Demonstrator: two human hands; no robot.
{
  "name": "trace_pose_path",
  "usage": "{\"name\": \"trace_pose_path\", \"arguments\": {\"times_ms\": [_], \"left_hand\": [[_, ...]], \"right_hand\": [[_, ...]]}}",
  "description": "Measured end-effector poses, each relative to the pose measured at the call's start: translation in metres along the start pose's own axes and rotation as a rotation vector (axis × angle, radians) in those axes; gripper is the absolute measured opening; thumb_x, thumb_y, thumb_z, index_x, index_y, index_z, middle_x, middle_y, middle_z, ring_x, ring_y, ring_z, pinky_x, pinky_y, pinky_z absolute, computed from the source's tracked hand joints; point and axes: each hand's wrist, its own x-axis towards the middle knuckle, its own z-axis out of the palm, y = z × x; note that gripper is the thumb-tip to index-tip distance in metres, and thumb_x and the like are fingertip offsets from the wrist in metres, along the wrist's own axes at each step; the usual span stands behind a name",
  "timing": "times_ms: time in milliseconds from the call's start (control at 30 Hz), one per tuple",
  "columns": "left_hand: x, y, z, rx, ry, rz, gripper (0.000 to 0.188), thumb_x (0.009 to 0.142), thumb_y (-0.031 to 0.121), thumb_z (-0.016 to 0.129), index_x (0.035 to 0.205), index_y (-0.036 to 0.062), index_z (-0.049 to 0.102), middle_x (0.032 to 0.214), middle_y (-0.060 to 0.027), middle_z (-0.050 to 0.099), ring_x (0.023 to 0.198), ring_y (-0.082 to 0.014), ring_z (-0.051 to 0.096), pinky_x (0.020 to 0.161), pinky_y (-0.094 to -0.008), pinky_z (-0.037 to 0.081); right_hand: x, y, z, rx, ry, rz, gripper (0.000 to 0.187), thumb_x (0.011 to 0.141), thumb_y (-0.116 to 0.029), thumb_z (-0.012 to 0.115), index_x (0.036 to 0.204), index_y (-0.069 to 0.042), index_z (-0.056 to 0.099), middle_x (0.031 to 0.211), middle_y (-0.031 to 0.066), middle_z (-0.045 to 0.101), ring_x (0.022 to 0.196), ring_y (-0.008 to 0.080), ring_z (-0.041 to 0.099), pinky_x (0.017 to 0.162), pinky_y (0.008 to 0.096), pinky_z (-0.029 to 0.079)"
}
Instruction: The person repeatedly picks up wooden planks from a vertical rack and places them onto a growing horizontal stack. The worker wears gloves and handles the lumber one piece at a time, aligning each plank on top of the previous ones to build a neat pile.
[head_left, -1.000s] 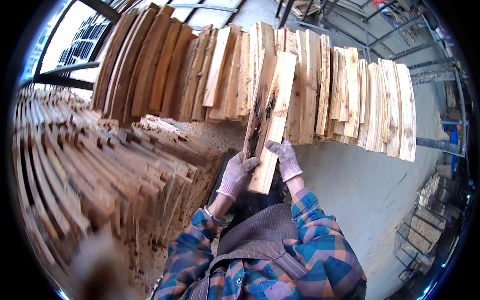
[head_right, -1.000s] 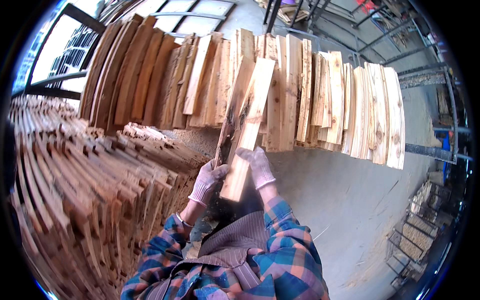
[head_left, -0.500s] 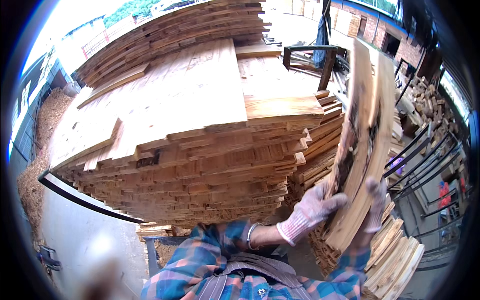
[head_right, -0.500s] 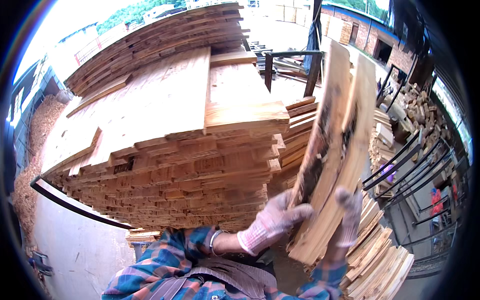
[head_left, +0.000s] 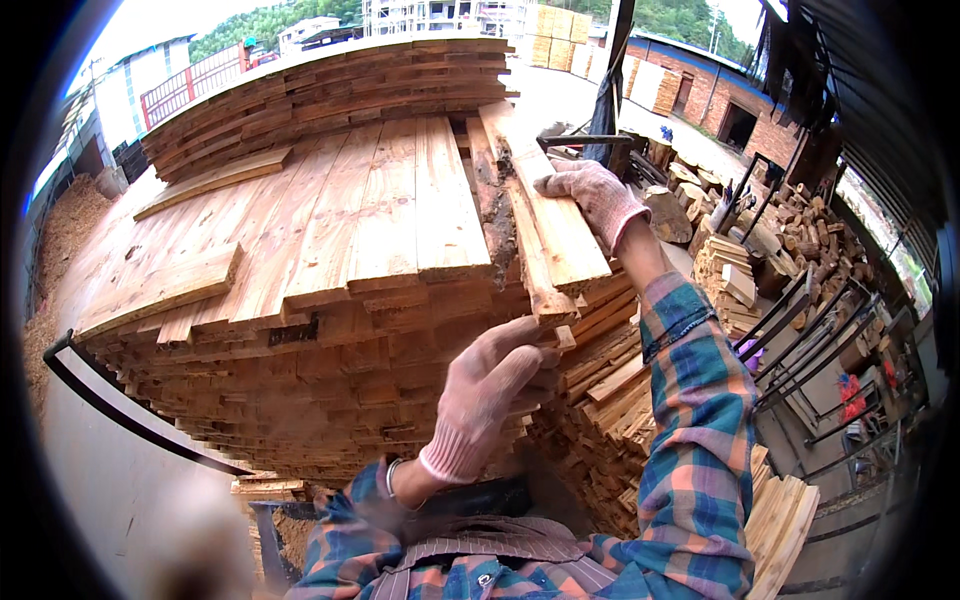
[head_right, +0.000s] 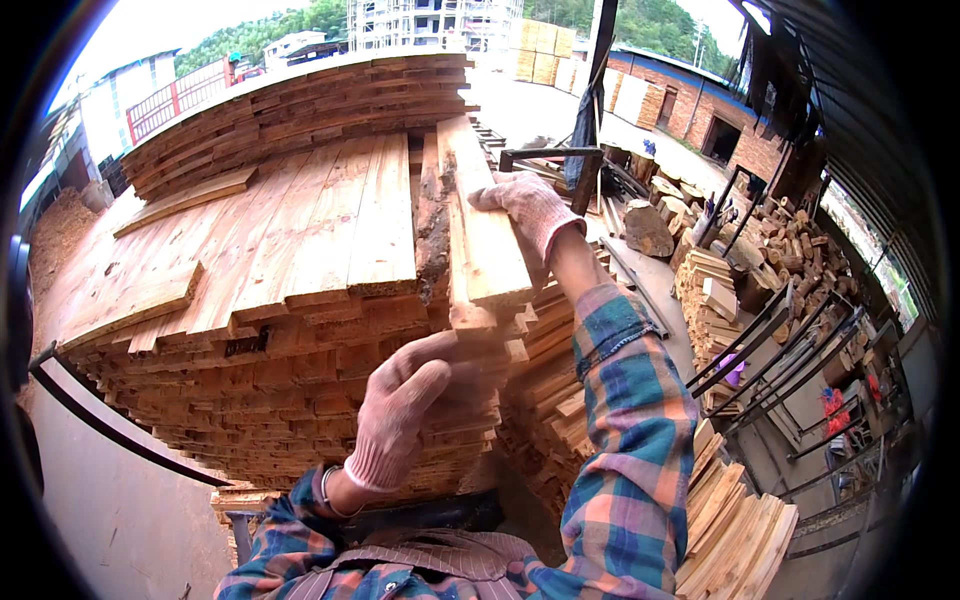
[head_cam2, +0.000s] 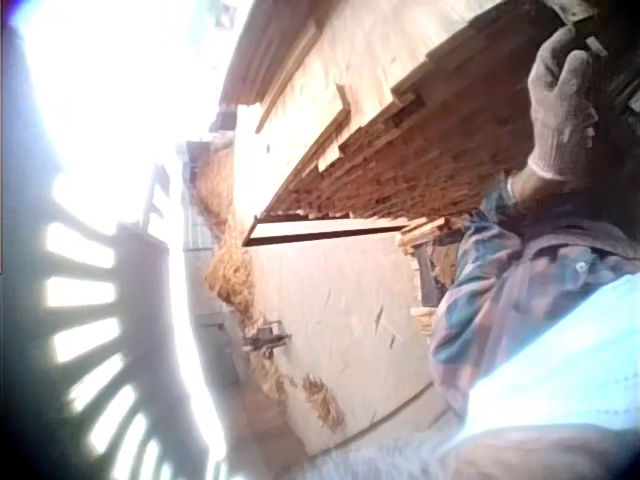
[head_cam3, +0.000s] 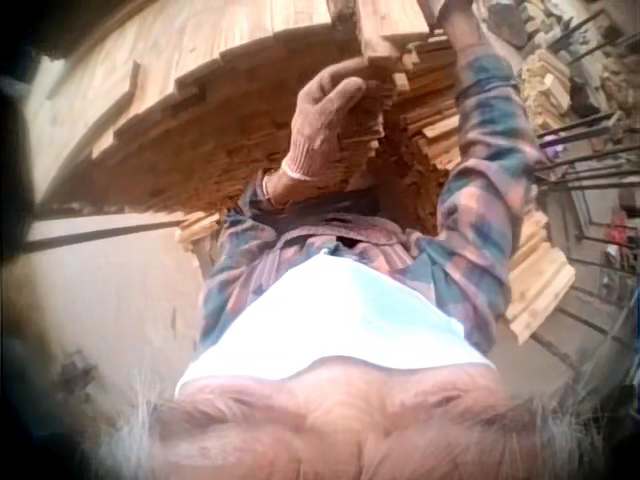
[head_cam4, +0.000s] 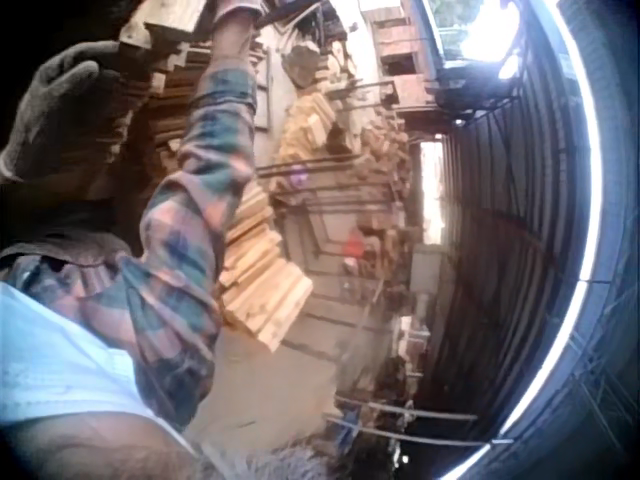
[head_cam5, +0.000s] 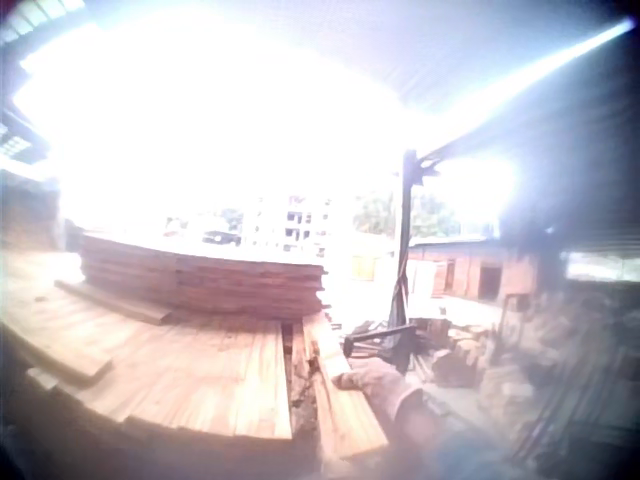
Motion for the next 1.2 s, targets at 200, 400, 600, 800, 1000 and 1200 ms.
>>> {"name": "trace_pose_path", "arguments": {"times_ms": [200,400,600,800,1000,1200], "left_hand": [[0.048,0.029,-0.014,1.569,-0.021,1.007,0.065,0.079,0.042,0.072,0.127,0.0023,0.054,0.125,-0.0156,0.058,0.119,-0.038,0.053,0.105,-0.0494,0.038],[0.069,0.023,0.005,1.806,-0.216,0.855,0.063,0.081,0.048,0.065,0.128,0.0071,0.053,0.127,-0.0136,0.055,0.124,-0.0376,0.047,0.108,-0.0519,0.03],[0.074,0.025,0.015,1.966,-0.13,0.88,0.056,0.082,0.041,0.065,0.125,0.007,0.057,0.124,-0.015,0.057,0.124,-0.0372,0.047,0.109,-0.0544,0.026],[0.085,0.023,0.01,1.881,-0.027,0.899,0.054,0.079,0.042,0.066,0.119,0.0057,0.061,0.119,-0.0158,0.061,0.112,-0.0354,0.057,0.102,-0.0472,0.038],[0.089,0.016,0.002,1.826,0.014,1.0,0.059,0.077,0.048,0.067,0.118,0.006,0.062,0.117,-0.0145,0.062,0.111,-0.0347,0.058,0.101,-0.0447,0.041],[0.085,0.035,-0.002,1.618,-0.092,0.976,0.076,0.077,0.052,0.068,0.139,0.0132,0.046,0.136,-0.0119,0.052,0.125,-0.0322,0.049,0.106,-0.0464,0.038]], "right_hand": [[-0.011,-0.003,-0.005,-0.059,0.059,-0.23,0.027,0.084,-0.015,0.065,0.102,0.005,0.069,0.091,0.0073,0.07,0.084,0.0115,0.064,0.082,0.0238,0.05],[-0.038,0.003,-0.054,0.25,0.114,0.17,0.038,0.079,-0.013,0.07,0.112,0.006,0.065,0.089,0.007,0.068,0.065,0.0088,0.06,0.06,0.0231,0.051],[-0.009,0.008,-0.03,0.33,-0.023,0.235,0.046,0.08,-0.018,0.073,0.116,0.008,0.061,0.093,0.0049,0.066,0.073,0.0104,0.062,0.067,0.0231,0.051],[0.0,0.018,-0.026,-0.011,0.026,0.035,0.024,0.088,-0.017,0.063,0.109,-0.005,0.068,0.107,0.0125,0.068,0.087,0.0186,0.065,0.079,0.0261,0.052],[-0.054,0.037,-0.07,-0.065,0.213,-0.005,0.027,0.09,-0.018,0.06,0.115,-0.008,0.066,0.115,0.0124,0.067,0.091,0.0211,0.067,0.083,0.0259,0.052],[-0.11,-0.008,-0.071,0.727,0.201,-0.012,0.072,0.085,-0.036,0.071,0.138,0.003,0.042,0.094,0.0187,0.065,0.074,0.0138,0.066,0.057,0.0216,0.058]]}}
